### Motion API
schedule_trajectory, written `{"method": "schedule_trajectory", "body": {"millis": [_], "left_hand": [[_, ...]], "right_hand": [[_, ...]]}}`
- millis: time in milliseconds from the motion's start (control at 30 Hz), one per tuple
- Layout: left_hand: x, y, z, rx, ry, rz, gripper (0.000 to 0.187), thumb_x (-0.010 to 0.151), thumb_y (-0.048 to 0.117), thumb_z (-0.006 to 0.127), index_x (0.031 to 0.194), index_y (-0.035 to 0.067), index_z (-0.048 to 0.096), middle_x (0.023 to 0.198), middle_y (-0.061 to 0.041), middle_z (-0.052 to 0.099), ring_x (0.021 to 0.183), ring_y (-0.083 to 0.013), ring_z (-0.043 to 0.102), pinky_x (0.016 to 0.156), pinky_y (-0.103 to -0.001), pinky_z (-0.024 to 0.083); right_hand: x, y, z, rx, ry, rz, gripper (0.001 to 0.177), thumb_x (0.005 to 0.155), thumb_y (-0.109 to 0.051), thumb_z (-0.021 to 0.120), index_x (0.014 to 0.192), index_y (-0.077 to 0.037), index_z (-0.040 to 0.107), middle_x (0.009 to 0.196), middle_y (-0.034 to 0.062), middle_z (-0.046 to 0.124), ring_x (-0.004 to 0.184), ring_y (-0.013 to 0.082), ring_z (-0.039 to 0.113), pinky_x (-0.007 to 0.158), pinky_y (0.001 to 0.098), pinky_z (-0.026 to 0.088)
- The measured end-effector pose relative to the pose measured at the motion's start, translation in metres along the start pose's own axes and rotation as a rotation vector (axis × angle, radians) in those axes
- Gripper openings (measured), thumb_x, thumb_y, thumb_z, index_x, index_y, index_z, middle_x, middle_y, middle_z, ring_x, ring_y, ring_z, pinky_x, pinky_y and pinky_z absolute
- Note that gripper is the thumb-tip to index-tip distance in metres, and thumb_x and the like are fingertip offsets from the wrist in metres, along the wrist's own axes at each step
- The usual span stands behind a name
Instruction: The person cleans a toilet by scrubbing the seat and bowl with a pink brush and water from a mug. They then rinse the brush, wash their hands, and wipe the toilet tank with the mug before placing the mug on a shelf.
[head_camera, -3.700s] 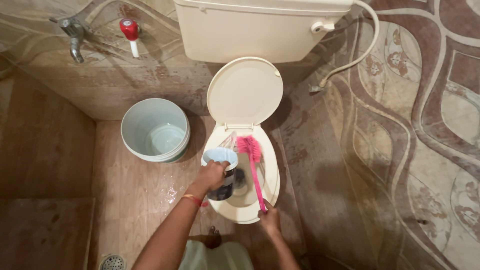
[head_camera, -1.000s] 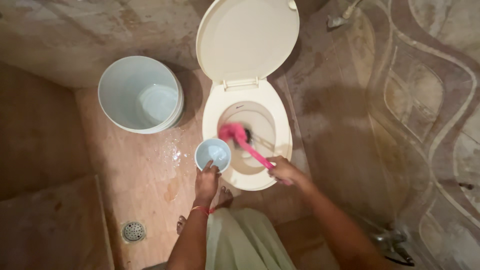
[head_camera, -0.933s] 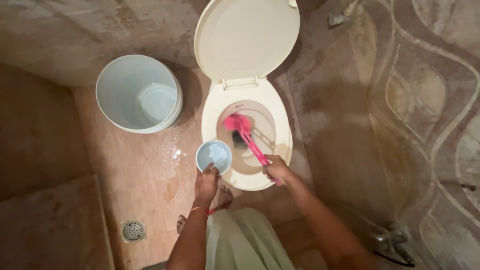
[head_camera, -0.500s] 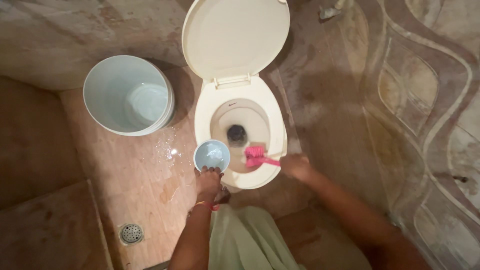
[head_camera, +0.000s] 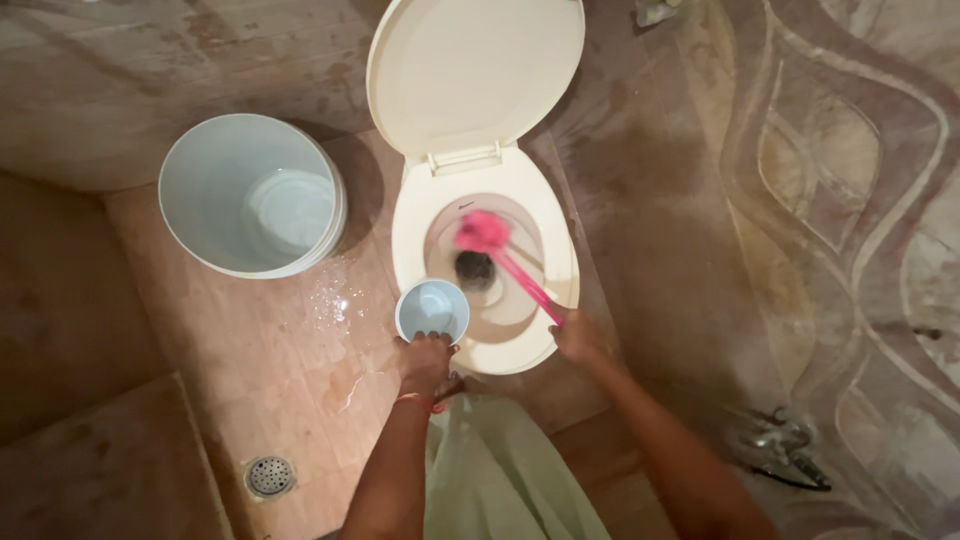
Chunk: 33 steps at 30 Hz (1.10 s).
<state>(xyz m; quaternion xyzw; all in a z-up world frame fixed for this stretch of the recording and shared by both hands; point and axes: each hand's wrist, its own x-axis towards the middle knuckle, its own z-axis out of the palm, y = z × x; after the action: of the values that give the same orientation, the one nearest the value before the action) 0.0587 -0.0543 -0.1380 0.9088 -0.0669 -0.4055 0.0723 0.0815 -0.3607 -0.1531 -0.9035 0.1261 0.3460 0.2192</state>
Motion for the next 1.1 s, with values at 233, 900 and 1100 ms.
{"method": "schedule_trajectory", "body": {"millis": [233, 900, 1100], "left_hand": [[0.014, -0.008, 0.028, -0.031, 0.119, 0.019, 0.034, 0.101, 0.048, 0.055, 0.117, 0.021, 0.067, 0.119, 0.001, 0.069, 0.117, -0.0202, 0.061, 0.096, -0.063, 0.044], [0.03, -0.019, 0.053, -0.003, 0.201, 0.065, 0.034, 0.099, 0.049, 0.053, 0.113, 0.023, 0.071, 0.117, 0.0, 0.07, 0.116, -0.0219, 0.062, 0.096, -0.069, 0.043], [0.031, -0.019, 0.053, -0.011, 0.178, 0.037, 0.033, 0.1, 0.048, 0.052, 0.113, 0.023, 0.07, 0.119, 0.002, 0.069, 0.116, -0.0215, 0.062, 0.097, -0.067, 0.042]], "right_hand": [[-0.059, 0.027, 0.095, 1.157, -0.033, 0.466, 0.046, 0.092, -0.015, 0.071, 0.138, -0.01, 0.065, 0.07, 0.001, 0.059, 0.054, 0.0116, 0.05, 0.044, 0.0283, 0.039], [-0.086, -0.088, 0.016, 1.103, -0.183, 0.373, 0.045, 0.098, -0.012, 0.06, 0.141, -0.025, 0.053, 0.074, 0.0044, 0.058, 0.052, 0.0114, 0.045, 0.04, 0.0269, 0.038], [-0.071, -0.046, 0.022, 1.751, -0.211, 0.38, 0.028, 0.1, -0.009, 0.056, 0.127, -0.014, 0.05, 0.084, 0.0115, 0.061, 0.058, 0.0109, 0.05, 0.045, 0.0219, 0.038]]}}
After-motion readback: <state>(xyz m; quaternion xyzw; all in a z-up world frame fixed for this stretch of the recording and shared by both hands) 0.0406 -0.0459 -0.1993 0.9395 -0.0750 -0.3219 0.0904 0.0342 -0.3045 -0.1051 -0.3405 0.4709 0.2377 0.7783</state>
